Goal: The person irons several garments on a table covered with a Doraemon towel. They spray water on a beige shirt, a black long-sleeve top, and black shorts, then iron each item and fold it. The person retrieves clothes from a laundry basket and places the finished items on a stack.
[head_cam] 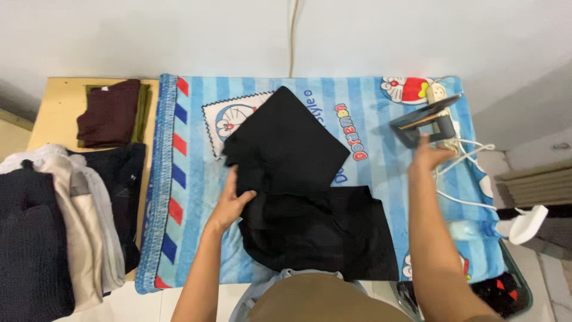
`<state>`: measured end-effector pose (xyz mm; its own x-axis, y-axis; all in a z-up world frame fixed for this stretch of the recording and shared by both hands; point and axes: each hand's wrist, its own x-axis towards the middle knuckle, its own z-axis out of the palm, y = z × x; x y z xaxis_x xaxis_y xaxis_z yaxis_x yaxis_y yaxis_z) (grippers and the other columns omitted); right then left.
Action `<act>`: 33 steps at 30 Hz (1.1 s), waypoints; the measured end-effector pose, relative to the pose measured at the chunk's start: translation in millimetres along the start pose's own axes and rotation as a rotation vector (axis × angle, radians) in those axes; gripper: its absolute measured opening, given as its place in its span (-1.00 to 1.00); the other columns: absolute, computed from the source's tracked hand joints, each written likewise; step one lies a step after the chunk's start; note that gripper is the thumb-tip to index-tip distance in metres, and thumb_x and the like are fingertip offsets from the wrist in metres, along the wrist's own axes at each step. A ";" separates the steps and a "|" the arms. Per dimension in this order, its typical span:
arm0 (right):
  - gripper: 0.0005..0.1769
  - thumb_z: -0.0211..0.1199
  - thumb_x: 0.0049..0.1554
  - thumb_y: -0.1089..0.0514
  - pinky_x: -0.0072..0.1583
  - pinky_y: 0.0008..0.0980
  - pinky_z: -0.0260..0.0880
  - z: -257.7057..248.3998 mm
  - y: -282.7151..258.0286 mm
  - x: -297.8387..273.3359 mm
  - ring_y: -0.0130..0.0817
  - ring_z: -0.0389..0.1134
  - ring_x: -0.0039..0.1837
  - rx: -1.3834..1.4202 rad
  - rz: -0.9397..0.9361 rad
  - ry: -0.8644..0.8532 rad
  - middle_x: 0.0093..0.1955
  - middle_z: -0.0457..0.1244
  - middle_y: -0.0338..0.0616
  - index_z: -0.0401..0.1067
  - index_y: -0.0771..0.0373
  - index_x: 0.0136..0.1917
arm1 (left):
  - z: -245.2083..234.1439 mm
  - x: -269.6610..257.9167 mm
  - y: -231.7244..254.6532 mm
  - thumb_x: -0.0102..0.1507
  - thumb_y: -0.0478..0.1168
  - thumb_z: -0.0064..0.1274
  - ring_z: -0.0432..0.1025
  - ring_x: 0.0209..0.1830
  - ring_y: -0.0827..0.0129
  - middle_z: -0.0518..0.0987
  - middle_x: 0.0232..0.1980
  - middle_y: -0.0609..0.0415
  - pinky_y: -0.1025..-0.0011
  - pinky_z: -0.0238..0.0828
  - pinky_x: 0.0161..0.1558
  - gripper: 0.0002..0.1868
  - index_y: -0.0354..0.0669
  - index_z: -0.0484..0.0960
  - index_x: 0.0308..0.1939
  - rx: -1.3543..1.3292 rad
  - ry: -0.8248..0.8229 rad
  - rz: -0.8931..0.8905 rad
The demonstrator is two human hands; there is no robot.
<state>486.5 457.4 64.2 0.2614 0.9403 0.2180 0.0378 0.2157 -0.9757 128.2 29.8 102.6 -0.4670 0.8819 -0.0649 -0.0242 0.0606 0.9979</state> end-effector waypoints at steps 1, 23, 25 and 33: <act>-0.43 0.56 0.31 0.15 0.08 -0.29 0.49 13.2 -18.2 -15.0 -0.37 0.36 0.05 0.042 -0.107 -0.039 0.12 0.27 -0.07 0.13 0.23 0.23 | 3.7 4.7 8.9 0.13 -0.34 0.17 -0.03 0.62 0.18 0.07 0.63 -0.12 0.30 -0.11 0.50 0.03 -0.25 -0.07 0.59 0.046 -0.063 0.034; -0.69 0.42 0.09 0.26 0.12 -0.44 0.38 122.8 -300.8 -85.4 -0.52 0.35 0.07 0.124 0.050 -1.446 -0.01 0.34 -0.33 0.48 0.25 0.12 | -38.7 65.6 277.7 -0.12 -0.26 0.45 0.58 -0.03 0.11 0.66 -0.02 -0.17 0.22 0.51 0.01 -0.20 -0.07 0.54 0.22 0.883 -0.345 0.060; -0.70 0.47 0.08 0.28 0.08 -0.45 0.35 102.1 -328.8 -69.2 -0.54 0.31 0.03 0.068 -0.065 -1.361 -0.08 0.30 -0.35 0.43 0.24 0.04 | -37.4 84.1 277.3 -0.05 -0.26 0.38 0.60 -0.09 0.02 0.67 -0.11 -0.21 0.17 0.52 -0.03 -0.41 -0.12 0.65 0.09 0.998 -0.219 0.128; -0.67 0.49 0.24 0.32 0.02 -0.54 0.36 32.9 -390.1 -6.0 -0.61 0.29 -0.04 -0.059 -0.556 -0.950 -0.11 0.25 -0.36 0.31 0.23 0.08 | 1.6 184.5 322.4 0.08 -0.24 0.28 0.52 -0.16 -0.18 0.65 -0.24 -0.18 -0.02 0.43 -0.17 -0.80 -0.12 0.73 -0.21 1.151 0.280 0.678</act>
<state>438.5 376.4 444.2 -0.6539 0.5405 0.5295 -0.0272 0.6826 -0.7303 35.7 212.8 412.4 -0.2576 0.7788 0.5720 0.9585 0.1311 0.2533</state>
